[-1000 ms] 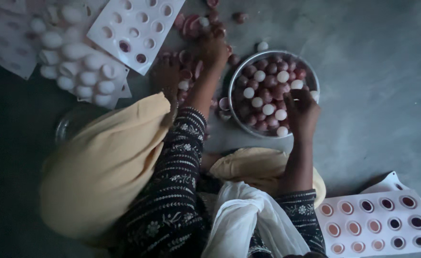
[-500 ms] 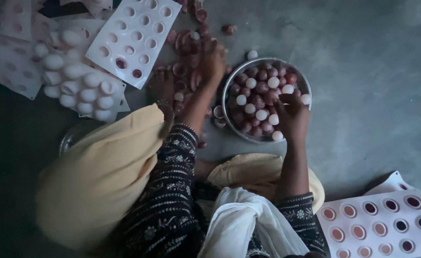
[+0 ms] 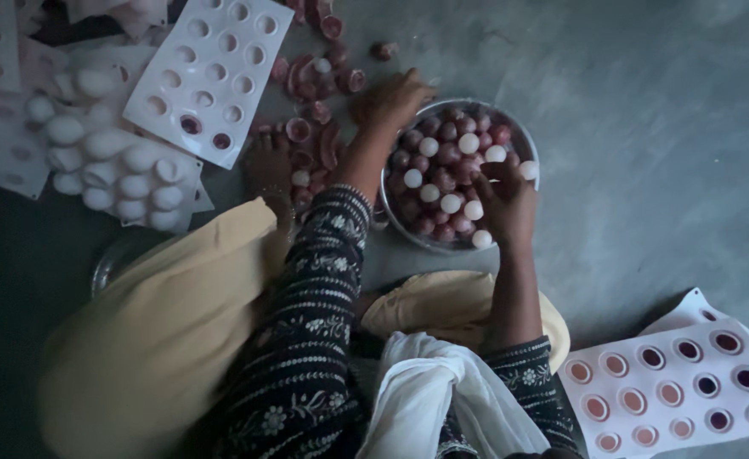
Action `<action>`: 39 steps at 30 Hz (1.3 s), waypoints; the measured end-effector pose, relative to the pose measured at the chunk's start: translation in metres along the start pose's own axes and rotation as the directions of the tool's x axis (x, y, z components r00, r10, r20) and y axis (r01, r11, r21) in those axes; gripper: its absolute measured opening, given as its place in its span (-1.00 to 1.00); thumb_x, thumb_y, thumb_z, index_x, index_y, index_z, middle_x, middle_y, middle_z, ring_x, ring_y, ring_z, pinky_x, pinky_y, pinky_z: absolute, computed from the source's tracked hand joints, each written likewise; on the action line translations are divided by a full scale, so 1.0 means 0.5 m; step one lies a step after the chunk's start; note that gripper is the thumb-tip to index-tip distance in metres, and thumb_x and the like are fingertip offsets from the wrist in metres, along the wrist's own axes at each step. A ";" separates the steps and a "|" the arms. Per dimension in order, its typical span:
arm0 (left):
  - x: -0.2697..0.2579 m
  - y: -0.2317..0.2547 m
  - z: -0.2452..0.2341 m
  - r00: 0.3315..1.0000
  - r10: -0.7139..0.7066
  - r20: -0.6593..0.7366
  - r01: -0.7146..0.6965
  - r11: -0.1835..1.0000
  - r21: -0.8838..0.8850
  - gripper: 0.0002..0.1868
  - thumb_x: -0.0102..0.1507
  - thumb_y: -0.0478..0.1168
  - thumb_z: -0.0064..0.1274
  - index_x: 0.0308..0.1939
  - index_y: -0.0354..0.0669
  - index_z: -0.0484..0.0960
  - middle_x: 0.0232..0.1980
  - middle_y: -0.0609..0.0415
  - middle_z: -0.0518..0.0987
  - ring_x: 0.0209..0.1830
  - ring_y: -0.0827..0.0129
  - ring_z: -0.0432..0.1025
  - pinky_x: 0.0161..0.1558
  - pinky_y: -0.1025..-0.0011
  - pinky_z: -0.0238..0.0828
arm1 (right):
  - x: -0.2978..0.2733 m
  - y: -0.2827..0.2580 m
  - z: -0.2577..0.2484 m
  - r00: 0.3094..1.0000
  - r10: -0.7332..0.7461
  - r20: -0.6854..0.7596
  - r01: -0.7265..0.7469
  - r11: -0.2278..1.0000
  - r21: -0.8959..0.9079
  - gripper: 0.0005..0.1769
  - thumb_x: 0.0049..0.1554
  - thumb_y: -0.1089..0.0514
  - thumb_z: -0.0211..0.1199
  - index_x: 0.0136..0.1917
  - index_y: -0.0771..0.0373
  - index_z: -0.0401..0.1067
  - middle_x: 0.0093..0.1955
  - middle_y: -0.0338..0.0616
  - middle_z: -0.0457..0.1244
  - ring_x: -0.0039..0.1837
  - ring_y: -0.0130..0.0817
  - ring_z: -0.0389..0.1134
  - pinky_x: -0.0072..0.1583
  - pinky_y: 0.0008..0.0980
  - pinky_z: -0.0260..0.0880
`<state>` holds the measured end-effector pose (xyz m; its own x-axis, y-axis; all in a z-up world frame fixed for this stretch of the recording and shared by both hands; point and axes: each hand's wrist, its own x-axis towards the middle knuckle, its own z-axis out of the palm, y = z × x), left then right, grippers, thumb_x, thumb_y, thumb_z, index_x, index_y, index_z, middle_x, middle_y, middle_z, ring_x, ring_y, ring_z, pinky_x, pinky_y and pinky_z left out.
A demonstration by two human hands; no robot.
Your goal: The person sits on the floor and assembles small two-part capsules by hand. They pick up a white half and a pink half, press them together, and place the assembled capsule into a metal bowl. The process is repeated continuously.
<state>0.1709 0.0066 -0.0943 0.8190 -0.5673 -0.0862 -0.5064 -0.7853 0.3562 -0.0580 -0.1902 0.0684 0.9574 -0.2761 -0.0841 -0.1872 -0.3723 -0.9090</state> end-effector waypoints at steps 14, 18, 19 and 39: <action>-0.224 0.047 -0.068 0.794 -0.238 -0.560 0.005 0.923 -0.386 -0.57 0.31 -0.22 0.24 0.26 -0.09 0.57 0.06 -0.12 0.61 0.06 -0.09 0.51 0.08 0.08 0.45 | -0.012 0.023 0.017 0.999 -0.035 -0.039 0.031 0.995 -0.099 -0.69 0.17 0.16 0.42 0.11 0.39 0.51 0.01 0.01 0.44 0.03 -0.29 0.49 0.06 -0.33 0.47; -0.254 0.175 -0.111 0.858 -0.031 -0.512 -0.281 0.807 -0.520 -0.61 0.30 -0.25 0.25 0.20 -0.12 0.59 0.11 -0.08 0.67 0.12 0.04 0.56 0.16 0.19 0.50 | -0.002 0.027 0.016 1.000 0.019 -0.017 -0.015 0.984 0.179 -0.61 0.21 0.18 0.37 0.24 0.36 0.40 0.04 -0.10 0.40 0.04 -0.37 0.45 0.07 -0.38 0.47; -0.266 0.215 -0.115 0.875 0.000 -0.484 -0.315 0.760 -0.569 -0.63 0.30 -0.25 0.26 0.18 -0.14 0.59 0.15 -0.08 0.67 0.15 0.07 0.57 0.17 0.21 0.50 | -0.004 0.030 0.016 0.999 0.040 0.006 -0.040 0.965 0.260 -0.60 0.22 0.18 0.36 0.28 0.34 0.38 0.05 -0.13 0.39 0.04 -0.40 0.43 0.07 -0.39 0.48; -0.329 0.054 -0.060 0.775 -0.506 0.377 0.576 0.812 -0.093 -0.64 0.27 0.01 -0.02 -0.19 -0.18 0.74 -0.16 -0.16 0.69 -0.07 -0.06 0.60 -0.02 -0.01 0.47 | -0.010 0.056 -0.062 0.979 0.200 -0.027 -0.189 0.954 0.233 -0.66 0.12 0.29 0.33 0.18 0.36 0.47 -0.01 -0.13 0.36 -0.03 -0.43 0.41 -0.05 -0.43 0.46</action>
<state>0.0307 0.0862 -0.0427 0.7897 -0.1357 -0.5983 0.0852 -0.9415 0.3260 -0.0748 -0.2266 0.0562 0.8942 -0.3691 -0.2534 -0.3081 -0.0966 -0.9464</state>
